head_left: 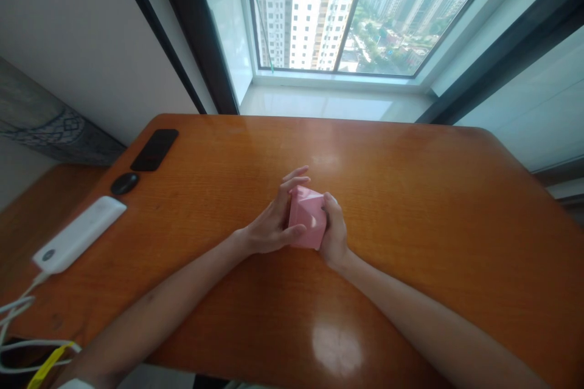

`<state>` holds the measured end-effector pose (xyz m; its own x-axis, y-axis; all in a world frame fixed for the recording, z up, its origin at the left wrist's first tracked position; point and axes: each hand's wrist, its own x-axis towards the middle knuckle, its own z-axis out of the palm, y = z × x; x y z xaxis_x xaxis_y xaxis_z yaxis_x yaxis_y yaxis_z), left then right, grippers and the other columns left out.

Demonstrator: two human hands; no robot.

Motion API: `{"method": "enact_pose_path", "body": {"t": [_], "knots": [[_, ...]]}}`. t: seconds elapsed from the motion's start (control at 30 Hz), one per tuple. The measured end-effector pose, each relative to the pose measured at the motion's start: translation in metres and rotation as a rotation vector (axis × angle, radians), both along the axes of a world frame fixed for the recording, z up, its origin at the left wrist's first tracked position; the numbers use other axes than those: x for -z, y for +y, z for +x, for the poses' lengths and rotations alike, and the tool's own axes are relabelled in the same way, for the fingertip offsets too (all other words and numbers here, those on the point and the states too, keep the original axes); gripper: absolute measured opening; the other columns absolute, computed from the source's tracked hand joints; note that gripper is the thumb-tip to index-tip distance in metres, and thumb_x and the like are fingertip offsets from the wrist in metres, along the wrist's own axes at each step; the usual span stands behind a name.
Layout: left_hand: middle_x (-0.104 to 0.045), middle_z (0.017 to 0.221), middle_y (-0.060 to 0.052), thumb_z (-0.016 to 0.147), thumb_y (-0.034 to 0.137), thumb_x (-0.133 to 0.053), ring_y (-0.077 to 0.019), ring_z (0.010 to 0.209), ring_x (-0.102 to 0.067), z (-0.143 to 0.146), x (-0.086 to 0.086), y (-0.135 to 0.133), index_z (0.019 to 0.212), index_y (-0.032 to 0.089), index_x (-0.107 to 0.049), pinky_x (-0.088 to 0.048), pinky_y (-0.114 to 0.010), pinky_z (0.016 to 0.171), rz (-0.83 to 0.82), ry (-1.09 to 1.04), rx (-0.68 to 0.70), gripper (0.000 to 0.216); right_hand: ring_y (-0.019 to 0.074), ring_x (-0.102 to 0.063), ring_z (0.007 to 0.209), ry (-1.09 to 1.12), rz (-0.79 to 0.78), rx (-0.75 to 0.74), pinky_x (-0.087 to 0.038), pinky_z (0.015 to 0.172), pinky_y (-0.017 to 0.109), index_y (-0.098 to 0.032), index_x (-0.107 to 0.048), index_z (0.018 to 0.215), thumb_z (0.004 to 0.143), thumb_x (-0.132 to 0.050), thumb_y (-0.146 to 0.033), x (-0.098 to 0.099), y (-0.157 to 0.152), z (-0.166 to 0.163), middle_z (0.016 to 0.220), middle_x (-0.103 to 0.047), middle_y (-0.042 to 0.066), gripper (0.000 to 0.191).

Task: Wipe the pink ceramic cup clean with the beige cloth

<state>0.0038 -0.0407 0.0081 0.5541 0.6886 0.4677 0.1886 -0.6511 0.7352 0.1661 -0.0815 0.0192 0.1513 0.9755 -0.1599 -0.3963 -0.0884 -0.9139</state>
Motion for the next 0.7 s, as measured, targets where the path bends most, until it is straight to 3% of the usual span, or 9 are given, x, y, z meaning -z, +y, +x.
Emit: {"method": "enact_pose_path", "body": {"t": [0.1,0.2,0.4,0.57,0.7], "knots": [[-0.029,0.180,-0.020,0.091,0.093,-0.058,-0.0414,0.171,-0.030,-0.010,0.004,0.005,0.172,0.033,-0.024,-0.041,-0.064,0.134,0.192,0.114,0.014,0.106,0.0181,-0.060,0.068,0.088,-0.054,-0.052,-0.054,0.067,0.031,-0.023,-0.065,0.087,0.094,-0.058,-0.074,0.000,0.006,0.003,0.076,-0.067,0.001,0.051],[-0.028,0.183,-0.018,0.080,0.086,-0.081,-0.0437,0.167,-0.037,-0.016,0.010,0.012,0.169,0.036,-0.036,-0.040,-0.064,0.134,0.417,0.243,0.110,0.111,0.0221,-0.070,0.077,0.162,-0.092,-0.115,-0.060,0.073,0.035,-0.023,-0.071,0.096,0.093,-0.059,-0.074,0.001,0.010,0.007,0.083,-0.075,0.004,0.053],[-0.041,0.171,-0.020,0.085,0.075,-0.082,-0.0417,0.158,-0.048,-0.007,0.016,0.018,0.167,0.034,-0.033,-0.054,-0.066,0.123,0.627,0.147,0.045,0.103,0.0212,-0.071,0.085,0.265,-0.078,-0.121,-0.064,0.085,0.034,-0.023,-0.075,0.095,0.090,-0.073,-0.071,0.006,0.009,0.012,0.085,-0.075,0.003,0.049],[-0.046,0.162,-0.023,0.083,0.069,-0.085,-0.0440,0.150,-0.052,-0.001,0.016,0.016,0.165,0.030,-0.034,-0.058,-0.070,0.115,0.640,0.067,0.047,0.105,0.0177,-0.065,0.076,0.286,-0.056,-0.118,-0.062,0.078,0.032,-0.022,-0.076,0.090,0.087,-0.078,-0.073,0.005,0.008,0.008,0.081,-0.072,0.001,0.051],[-0.047,0.156,-0.022,0.081,0.069,-0.084,-0.0418,0.142,-0.056,-0.001,0.013,0.011,0.166,0.030,-0.032,-0.063,-0.064,0.108,0.478,0.053,0.036,0.108,0.0174,-0.061,0.070,0.218,-0.027,-0.142,-0.056,0.066,0.031,-0.022,-0.075,0.091,0.088,-0.072,-0.080,0.002,0.005,0.006,0.077,-0.069,0.001,0.058]]}}
